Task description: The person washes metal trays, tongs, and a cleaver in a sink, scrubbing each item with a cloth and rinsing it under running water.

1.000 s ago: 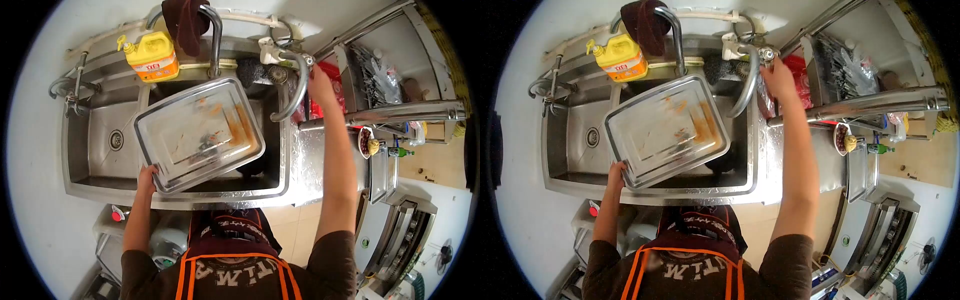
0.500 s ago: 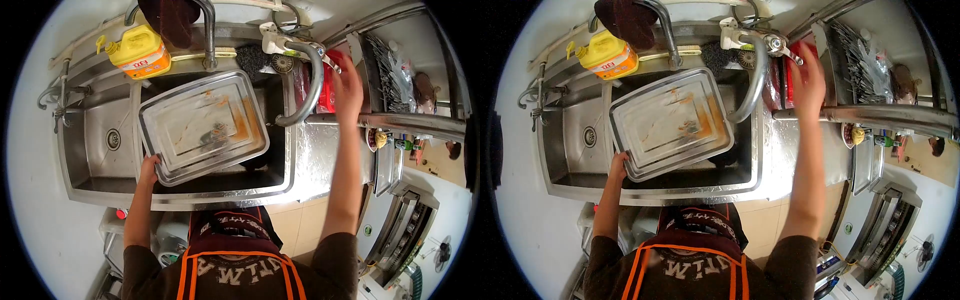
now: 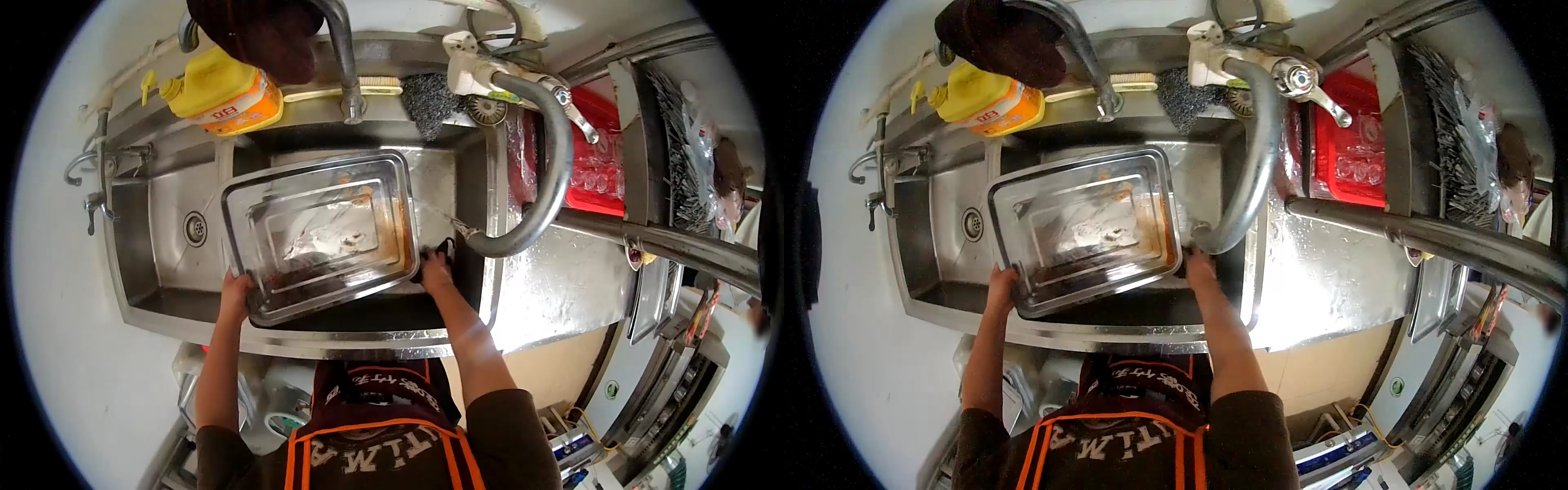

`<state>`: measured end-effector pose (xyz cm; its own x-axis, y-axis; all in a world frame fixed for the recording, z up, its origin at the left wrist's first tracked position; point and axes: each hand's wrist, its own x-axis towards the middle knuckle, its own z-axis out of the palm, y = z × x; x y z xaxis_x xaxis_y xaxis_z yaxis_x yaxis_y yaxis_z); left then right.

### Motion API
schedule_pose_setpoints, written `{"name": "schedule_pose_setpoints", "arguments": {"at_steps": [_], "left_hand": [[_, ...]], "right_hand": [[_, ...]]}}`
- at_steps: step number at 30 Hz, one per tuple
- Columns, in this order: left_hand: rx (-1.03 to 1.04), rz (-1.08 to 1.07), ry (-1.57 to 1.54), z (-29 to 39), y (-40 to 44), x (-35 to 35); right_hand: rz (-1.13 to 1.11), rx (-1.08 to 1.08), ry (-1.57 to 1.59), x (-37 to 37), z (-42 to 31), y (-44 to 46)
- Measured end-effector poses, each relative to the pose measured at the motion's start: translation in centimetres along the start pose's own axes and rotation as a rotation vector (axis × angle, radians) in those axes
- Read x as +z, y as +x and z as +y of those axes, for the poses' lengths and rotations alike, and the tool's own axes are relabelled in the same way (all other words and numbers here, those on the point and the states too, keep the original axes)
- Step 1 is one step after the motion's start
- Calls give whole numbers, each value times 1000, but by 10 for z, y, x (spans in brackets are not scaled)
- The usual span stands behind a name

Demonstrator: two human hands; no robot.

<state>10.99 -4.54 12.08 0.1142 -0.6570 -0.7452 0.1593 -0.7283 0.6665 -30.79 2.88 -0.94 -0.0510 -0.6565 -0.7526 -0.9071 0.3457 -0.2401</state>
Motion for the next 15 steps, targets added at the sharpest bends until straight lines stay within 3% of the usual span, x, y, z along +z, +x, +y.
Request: {"name": "schedule_pose_setpoints", "arguments": {"at_steps": [1, 3, 4, 7, 15], "left_hand": [[-1, -1, -24, -2, 4, 4], [-23, -1, 44, 4, 8, 19], [-9, -27, 73, 3, 14, 24], [25, -65, -4, -22, 42, 41], [-55, -202, 133, -67, 88, 91]], "right_hand": [[91, -90, -74, 15, 15, 7], [233, 76, 353, -18, 13, -19], [333, 131, 405, -20, 19, -21], [563, -59, 659, -58, 11, -40], [596, -82, 544, -92, -1, -22]]}}
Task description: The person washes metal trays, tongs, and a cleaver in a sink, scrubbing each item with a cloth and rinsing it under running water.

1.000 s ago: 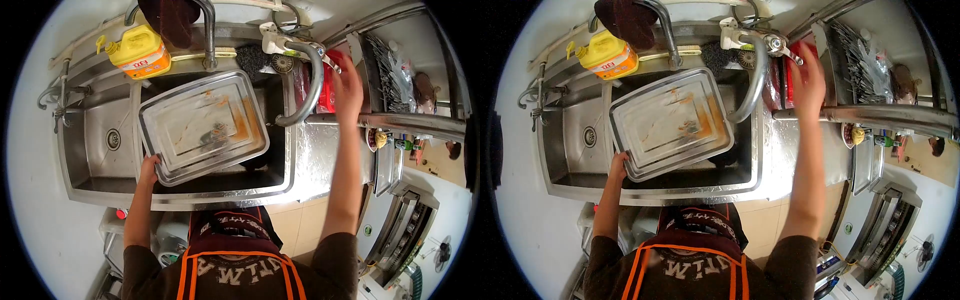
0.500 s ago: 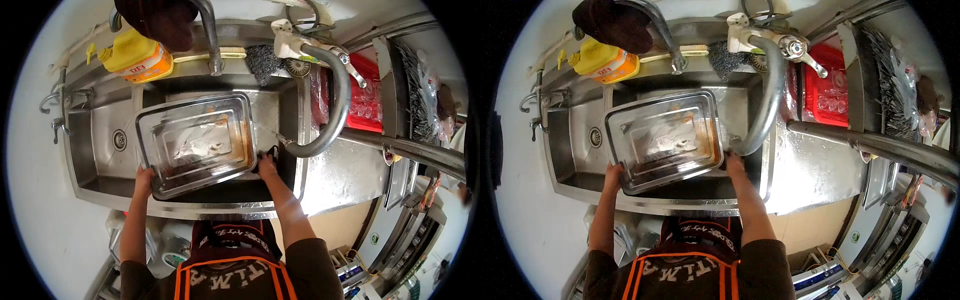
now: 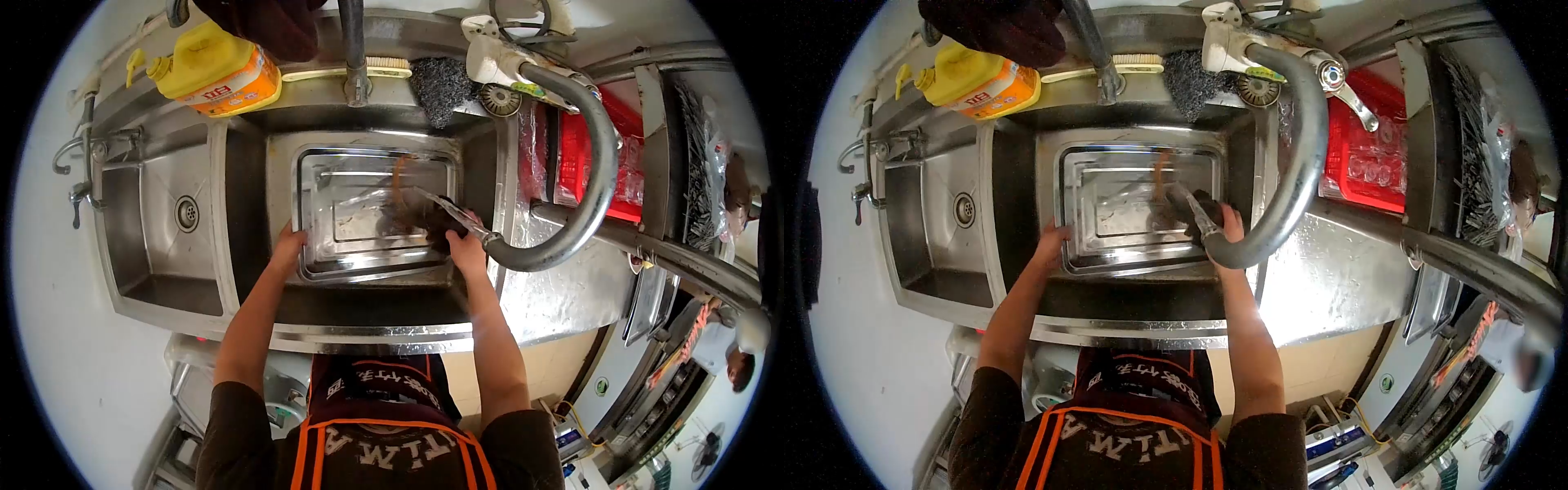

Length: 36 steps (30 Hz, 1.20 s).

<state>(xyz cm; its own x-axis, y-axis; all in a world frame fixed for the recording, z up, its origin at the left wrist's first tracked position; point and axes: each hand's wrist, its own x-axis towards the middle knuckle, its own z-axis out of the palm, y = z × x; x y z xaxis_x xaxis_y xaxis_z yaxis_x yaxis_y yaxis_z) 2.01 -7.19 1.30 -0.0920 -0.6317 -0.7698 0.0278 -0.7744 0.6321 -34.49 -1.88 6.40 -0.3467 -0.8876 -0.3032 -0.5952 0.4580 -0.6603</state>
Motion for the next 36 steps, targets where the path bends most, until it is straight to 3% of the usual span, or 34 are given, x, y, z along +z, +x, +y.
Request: {"name": "schedule_pose_setpoints", "arguments": {"at_steps": [2, 5, 7, 8, 10, 14, 15, 18, 22, 23, 24, 26, 29, 34, 36], "left_hand": [[-26, 14, -15, 9, -3, 12], [-86, 90, -8, 12, -11, 15], [-27, 72, 178, 4, -9, 6], [-26, 82, 183, 12, -11, 8], [192, -19, 215, 21, -20, 13], [41, 85, 453, 50, -35, 23], [195, 66, 422, 37, -27, 18], [214, 33, 370, 39, -26, 17], [257, 3, 350, 54, -30, 20], [130, -47, 84, 59, -30, 19], [0, -96, -180, 65, -32, 20], [59, -45, -266, 69, -29, 27], [161, 81, 127, 65, -27, 26], [184, 74, 20, 52, -28, 23], [189, 107, -31, 56, -33, 29]], "right_hand": [[2, -47, -31, 10, 4, 26], [74, -213, 214, 59, 44, 69], [196, -175, -87, 94, 41, 88], [191, -177, -76, 106, 30, 93], [288, -68, -66, 127, 0, 94], [270, -335, 26, 155, -74, 81], [208, -314, 62, 159, -96, 74], [50, -283, 89, 161, -146, 58], [-127, -520, 87, 152, -156, 31], [-207, -539, 47, 143, -159, 17], [-231, -580, 75, 141, -154, 4], [-290, -582, 132, 139, -135, -22], [-406, -578, 27, 121, -100, -47], [-218, -349, -128, 101, -16, -25], [-74, -240, 20, 99, 26, -5]]}}
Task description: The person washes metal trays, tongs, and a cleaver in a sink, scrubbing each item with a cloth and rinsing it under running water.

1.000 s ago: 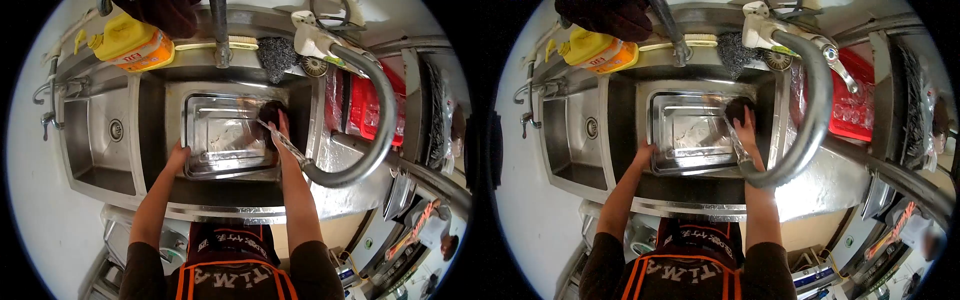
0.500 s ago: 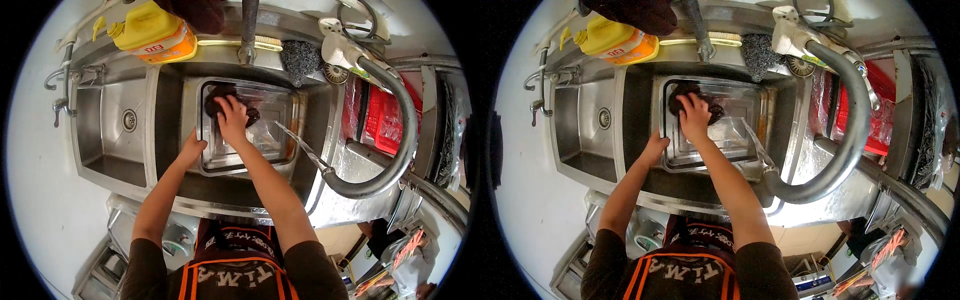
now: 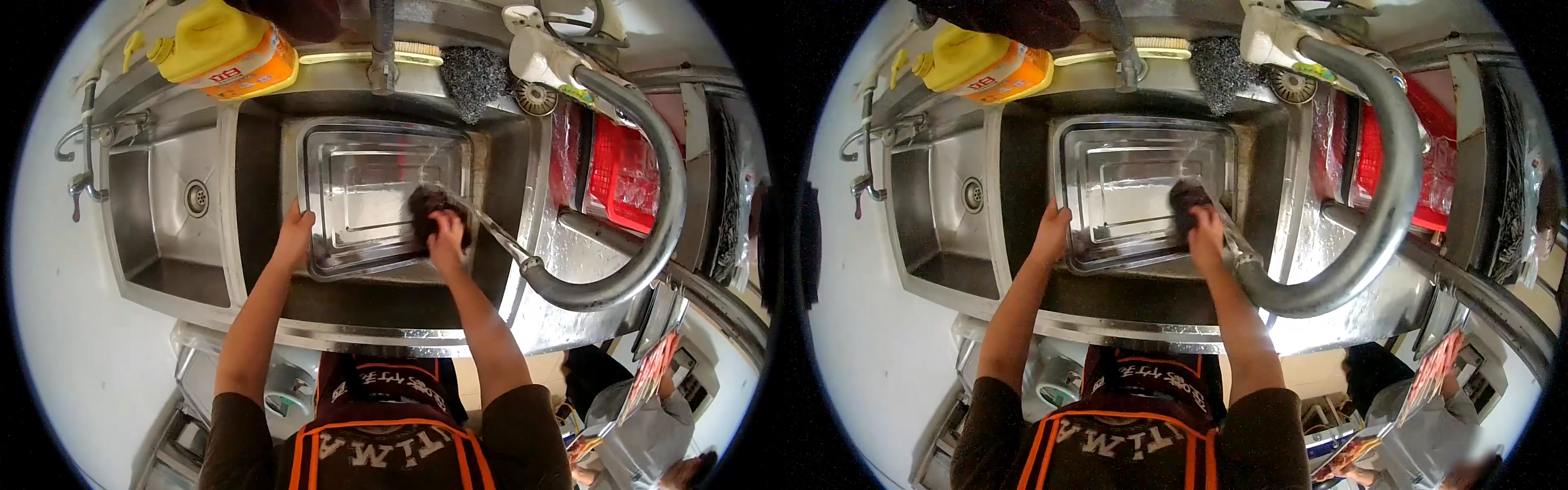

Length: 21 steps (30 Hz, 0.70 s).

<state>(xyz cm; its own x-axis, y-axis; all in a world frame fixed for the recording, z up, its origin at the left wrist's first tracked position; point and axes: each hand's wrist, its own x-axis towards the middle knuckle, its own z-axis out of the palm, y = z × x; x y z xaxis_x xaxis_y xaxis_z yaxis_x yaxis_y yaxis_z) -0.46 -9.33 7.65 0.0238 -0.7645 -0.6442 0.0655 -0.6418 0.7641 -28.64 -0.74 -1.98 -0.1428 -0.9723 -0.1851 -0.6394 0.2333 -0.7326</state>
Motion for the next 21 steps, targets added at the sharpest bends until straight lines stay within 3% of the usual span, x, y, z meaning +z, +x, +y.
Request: {"name": "schedule_pose_setpoints", "arguments": {"at_steps": [1, 3, 6, 9, 10, 13, 14, 18, 21], "left_hand": [[-2, -2, 0, -1, 0, 0], [55, -40, 101, -4, 0, -2], [37, 27, 145, -7, 0, -1], [-50, -17, 21, -9, 6, -4], [-50, -24, 22, -5, 5, -1], [-89, 42, -48, 0, 12, -4], [-70, 126, -23, 30, -4, 16], [-54, 130, 45, 9, 22, -6], [61, 122, 174, 2, 29, -12]], "right_hand": [[1, 3, -1, 3, 16, 4], [262, 105, -190, 10, 36, 12], [373, 231, -8, 30, 5, 35], [159, 130, -4, 47, -71, 40], [218, 13, 36, 60, -95, 30], [94, 0, 138, 72, -158, 4], [54, 7, 174, 73, -171, -7], [-116, -135, 204, 52, -191, -26], [-289, -171, -53, 33, -167, -28]]}}
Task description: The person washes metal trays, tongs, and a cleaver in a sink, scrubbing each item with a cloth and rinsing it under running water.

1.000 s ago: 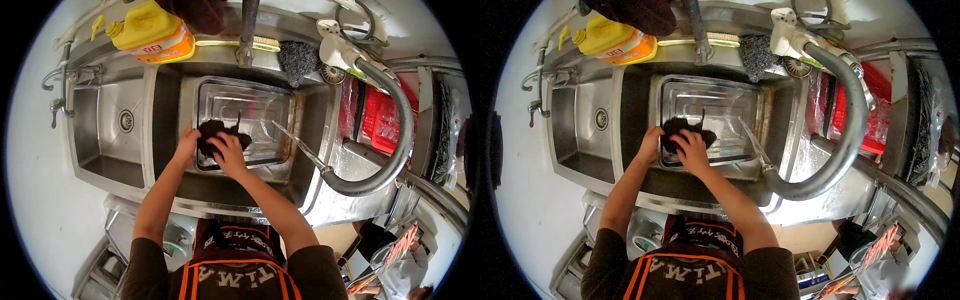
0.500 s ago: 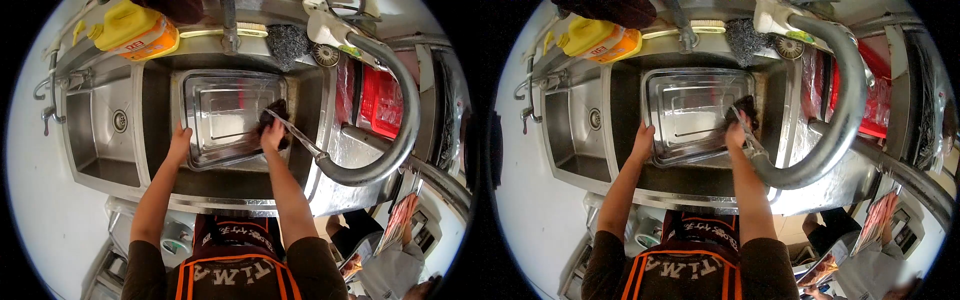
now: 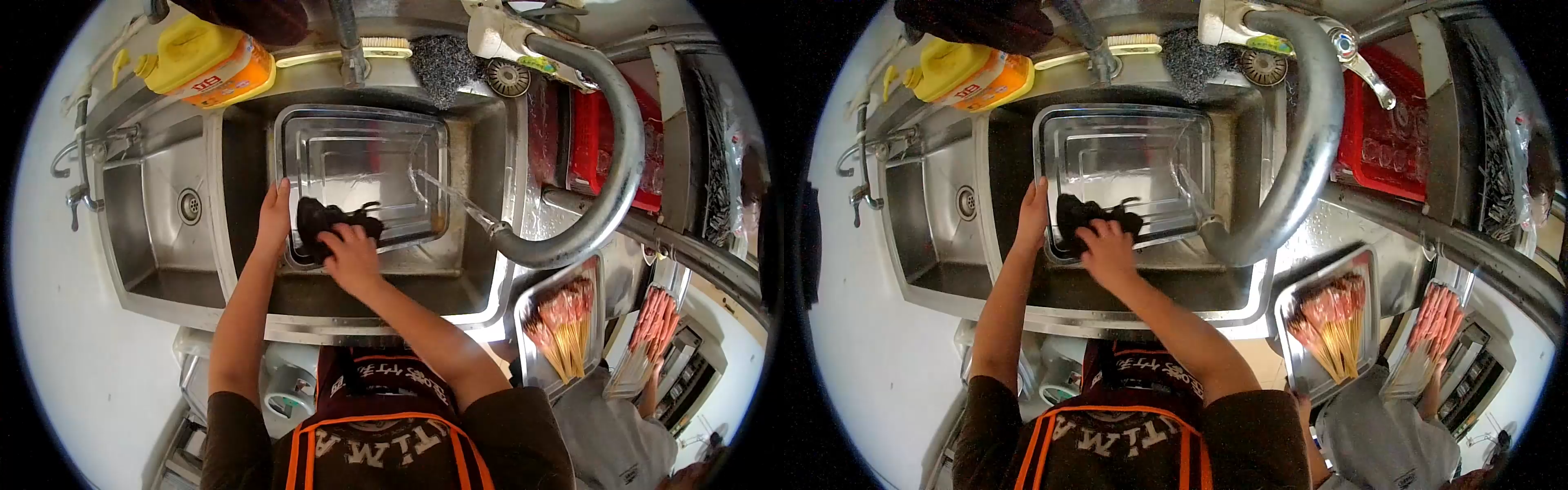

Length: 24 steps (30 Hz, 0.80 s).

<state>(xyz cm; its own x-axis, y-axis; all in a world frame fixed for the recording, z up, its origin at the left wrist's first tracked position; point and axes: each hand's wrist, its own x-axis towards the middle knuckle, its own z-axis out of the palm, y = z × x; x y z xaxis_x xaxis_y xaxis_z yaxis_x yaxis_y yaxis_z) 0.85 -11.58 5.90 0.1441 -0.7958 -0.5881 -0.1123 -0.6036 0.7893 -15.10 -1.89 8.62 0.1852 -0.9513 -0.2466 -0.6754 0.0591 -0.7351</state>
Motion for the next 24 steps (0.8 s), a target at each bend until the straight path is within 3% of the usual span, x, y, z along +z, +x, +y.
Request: {"name": "schedule_pose_setpoints", "arguments": {"at_steps": [5, 8, 10, 11, 12, 14, 16, 21, 22, 24], "left_hand": [[38, -58, -7, 15, -14, 0], [15, 50, 64, -1, -7, -3], [10, 1, 73, 6, -14, -5], [5, -57, 84, 9, -18, -5], [44, -26, 155, 7, -21, -3], [136, -27, 336, 6, -28, -2], [183, 16, 425, 8, -36, 1], [306, 6, 515, 17, -46, 1], [305, 4, 515, 18, -46, 1], [273, 43, 490, 20, -48, 2]], "right_hand": [[62, 109, -253, -12, 85, -25], [-9, 342, -331, -28, 127, -28], [36, 590, -118, -34, 153, -21], [68, 607, -253, -38, 156, -14], [107, 696, -39, -39, 159, -5], [248, 720, 100, -43, 160, 27], [378, 631, -33, -22, 189, 67], [418, 467, -70, -38, 131, 139], [508, 346, -151, -19, 133, 151], [440, 359, 7, -30, 80, 146]]}}
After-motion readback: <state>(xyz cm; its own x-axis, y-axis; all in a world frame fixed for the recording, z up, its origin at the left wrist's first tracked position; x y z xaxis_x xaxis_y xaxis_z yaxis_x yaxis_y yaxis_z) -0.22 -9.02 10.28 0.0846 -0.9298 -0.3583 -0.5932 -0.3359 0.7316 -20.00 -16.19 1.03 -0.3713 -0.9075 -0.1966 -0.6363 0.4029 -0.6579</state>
